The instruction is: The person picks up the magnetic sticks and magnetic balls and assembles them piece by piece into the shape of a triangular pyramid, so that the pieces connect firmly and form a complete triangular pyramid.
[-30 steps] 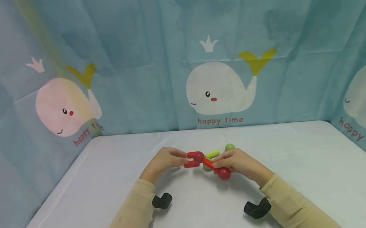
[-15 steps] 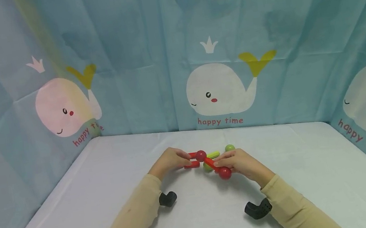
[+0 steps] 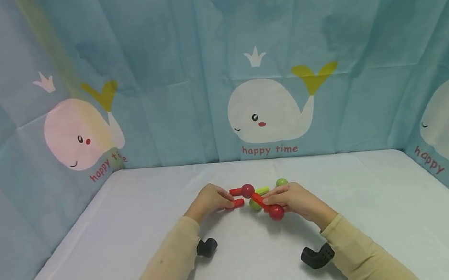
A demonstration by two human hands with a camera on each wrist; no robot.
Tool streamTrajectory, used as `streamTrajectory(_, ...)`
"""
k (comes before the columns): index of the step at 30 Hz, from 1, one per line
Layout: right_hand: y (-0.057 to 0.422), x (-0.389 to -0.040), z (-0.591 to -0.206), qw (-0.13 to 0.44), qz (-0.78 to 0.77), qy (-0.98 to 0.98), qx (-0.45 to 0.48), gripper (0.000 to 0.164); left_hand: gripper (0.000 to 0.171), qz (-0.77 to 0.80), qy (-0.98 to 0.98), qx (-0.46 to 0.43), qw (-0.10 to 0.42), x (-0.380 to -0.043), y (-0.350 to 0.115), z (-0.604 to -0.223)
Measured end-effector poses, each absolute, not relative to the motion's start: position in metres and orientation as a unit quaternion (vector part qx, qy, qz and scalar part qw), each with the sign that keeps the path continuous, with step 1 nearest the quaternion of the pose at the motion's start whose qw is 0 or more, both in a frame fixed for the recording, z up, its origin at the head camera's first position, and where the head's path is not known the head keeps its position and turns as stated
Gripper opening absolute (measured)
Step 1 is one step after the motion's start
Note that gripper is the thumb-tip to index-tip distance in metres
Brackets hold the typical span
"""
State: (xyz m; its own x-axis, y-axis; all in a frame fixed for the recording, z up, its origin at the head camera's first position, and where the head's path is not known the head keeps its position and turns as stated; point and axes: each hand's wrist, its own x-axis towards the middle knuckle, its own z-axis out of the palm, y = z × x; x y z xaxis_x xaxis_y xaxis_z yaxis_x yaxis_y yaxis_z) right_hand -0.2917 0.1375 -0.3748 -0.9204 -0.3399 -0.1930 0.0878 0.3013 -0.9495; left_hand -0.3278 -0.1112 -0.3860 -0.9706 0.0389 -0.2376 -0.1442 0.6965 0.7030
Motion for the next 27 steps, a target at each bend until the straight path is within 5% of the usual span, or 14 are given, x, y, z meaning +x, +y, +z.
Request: streamTrajectory(27, 0.141, -0.292, -0.375, 0.175, -0.561, 0.806, -0.069, 0.030, 0.016, 0.381, 0.914, -0.056, 0.128, -0.307, -0.130, -0.389)
